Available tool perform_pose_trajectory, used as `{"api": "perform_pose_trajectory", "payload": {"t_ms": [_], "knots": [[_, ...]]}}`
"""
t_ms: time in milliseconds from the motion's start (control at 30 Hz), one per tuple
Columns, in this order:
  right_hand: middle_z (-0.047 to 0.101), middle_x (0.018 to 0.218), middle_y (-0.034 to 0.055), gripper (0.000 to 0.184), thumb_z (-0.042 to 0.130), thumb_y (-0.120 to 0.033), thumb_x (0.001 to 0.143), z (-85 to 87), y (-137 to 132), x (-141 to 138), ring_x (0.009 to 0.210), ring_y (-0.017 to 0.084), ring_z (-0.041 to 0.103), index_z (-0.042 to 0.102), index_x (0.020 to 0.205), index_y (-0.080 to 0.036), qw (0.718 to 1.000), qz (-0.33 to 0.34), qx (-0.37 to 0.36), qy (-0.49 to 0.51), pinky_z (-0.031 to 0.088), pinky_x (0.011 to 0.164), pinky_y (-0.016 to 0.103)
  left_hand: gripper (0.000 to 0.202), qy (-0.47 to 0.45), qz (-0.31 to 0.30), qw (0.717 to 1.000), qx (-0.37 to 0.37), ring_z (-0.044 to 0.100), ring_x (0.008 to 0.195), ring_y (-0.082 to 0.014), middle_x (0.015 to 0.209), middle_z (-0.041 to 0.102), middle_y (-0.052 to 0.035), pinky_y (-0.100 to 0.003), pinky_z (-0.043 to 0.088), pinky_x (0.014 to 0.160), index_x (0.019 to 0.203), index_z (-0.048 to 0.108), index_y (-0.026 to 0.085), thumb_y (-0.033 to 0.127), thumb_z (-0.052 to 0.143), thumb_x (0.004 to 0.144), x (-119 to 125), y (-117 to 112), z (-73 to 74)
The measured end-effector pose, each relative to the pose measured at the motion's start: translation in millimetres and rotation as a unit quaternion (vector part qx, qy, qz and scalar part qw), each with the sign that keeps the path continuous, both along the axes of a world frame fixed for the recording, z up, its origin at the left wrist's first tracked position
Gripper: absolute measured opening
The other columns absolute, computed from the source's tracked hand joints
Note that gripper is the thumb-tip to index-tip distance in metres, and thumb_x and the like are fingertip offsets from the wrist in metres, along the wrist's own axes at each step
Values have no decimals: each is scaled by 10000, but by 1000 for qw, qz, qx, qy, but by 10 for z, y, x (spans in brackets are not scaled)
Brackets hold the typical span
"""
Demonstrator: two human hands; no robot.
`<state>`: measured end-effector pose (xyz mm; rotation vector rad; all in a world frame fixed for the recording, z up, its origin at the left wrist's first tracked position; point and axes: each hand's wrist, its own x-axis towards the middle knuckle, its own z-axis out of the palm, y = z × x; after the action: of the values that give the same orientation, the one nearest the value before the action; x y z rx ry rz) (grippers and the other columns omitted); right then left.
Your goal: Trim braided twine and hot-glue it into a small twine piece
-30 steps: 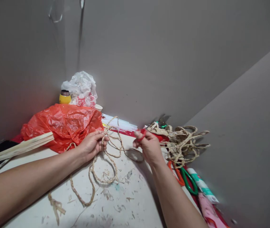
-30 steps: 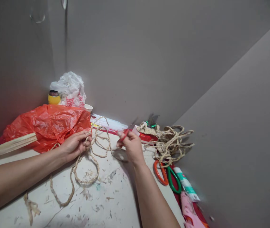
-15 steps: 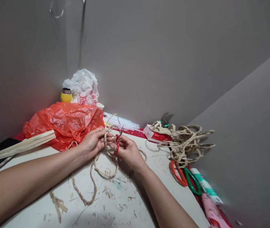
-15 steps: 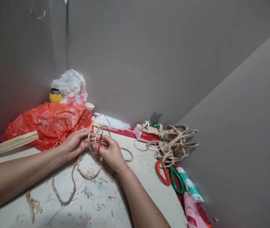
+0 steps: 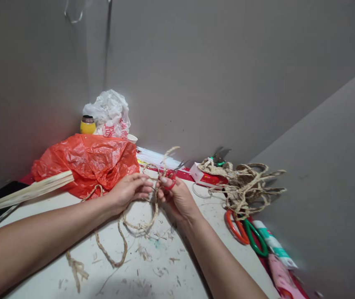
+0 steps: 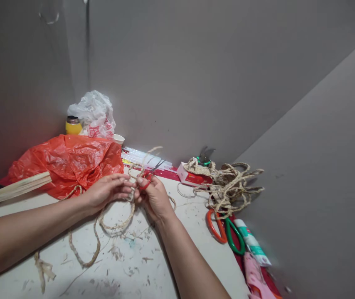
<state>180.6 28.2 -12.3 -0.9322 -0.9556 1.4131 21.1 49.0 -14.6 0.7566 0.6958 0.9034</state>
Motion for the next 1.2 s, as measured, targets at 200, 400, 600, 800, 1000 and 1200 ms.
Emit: {"api": "perform_pose_trajectory", "payload": {"t_ms": [200,400,600,800,1000,1200], "knots": [[652,680,-25,355,807,-347,635,53,-8,7,449,58,555,596,856,-166,999,-31,-3,41,427,364,128,258,15,-139,990,10,648,629,-127,784,694,-100,-238,502,624,898,668,91,186,764,677,15,-112,-46],[654,644,-27,377,814,-321,609,22,28,28,410,52,532,596,870,-157,997,-73,5,20,392,338,121,239,22,-137,990,19,593,527,-100,641,670,-41,-219,434,556,770,654,116,201,797,598,16,-108,-58],[634,557,-48,355,805,-267,600,-3,61,65,349,52,503,570,844,-161,992,-120,14,-32,377,329,126,248,12,-153,988,29,579,547,-83,681,667,-23,-210,429,566,797,693,111,158,802,580,16,-109,-70],[638,548,-48,337,795,-287,598,-11,73,85,361,70,535,539,789,-180,985,-147,30,-80,391,345,138,268,9,-177,984,12,603,531,-106,668,677,-42,-226,457,549,824,705,119,181,822,591,-11,-74,-75],[639,516,-22,308,771,-363,645,-102,111,148,353,87,539,551,753,-175,981,-139,2,-135,371,320,142,207,-10,-170,985,-22,579,510,-84,659,644,-38,-207,494,528,830,710,74,102,770,634,0,-78,-49],[614,487,-13,406,719,-536,671,-103,112,213,347,85,519,532,702,-177,975,-132,-21,-177,352,320,148,106,-26,-98,994,-49,575,477,-76,632,638,-38,-178,497,489,789,676,75,42,692,690,11,-21,-97]]}}
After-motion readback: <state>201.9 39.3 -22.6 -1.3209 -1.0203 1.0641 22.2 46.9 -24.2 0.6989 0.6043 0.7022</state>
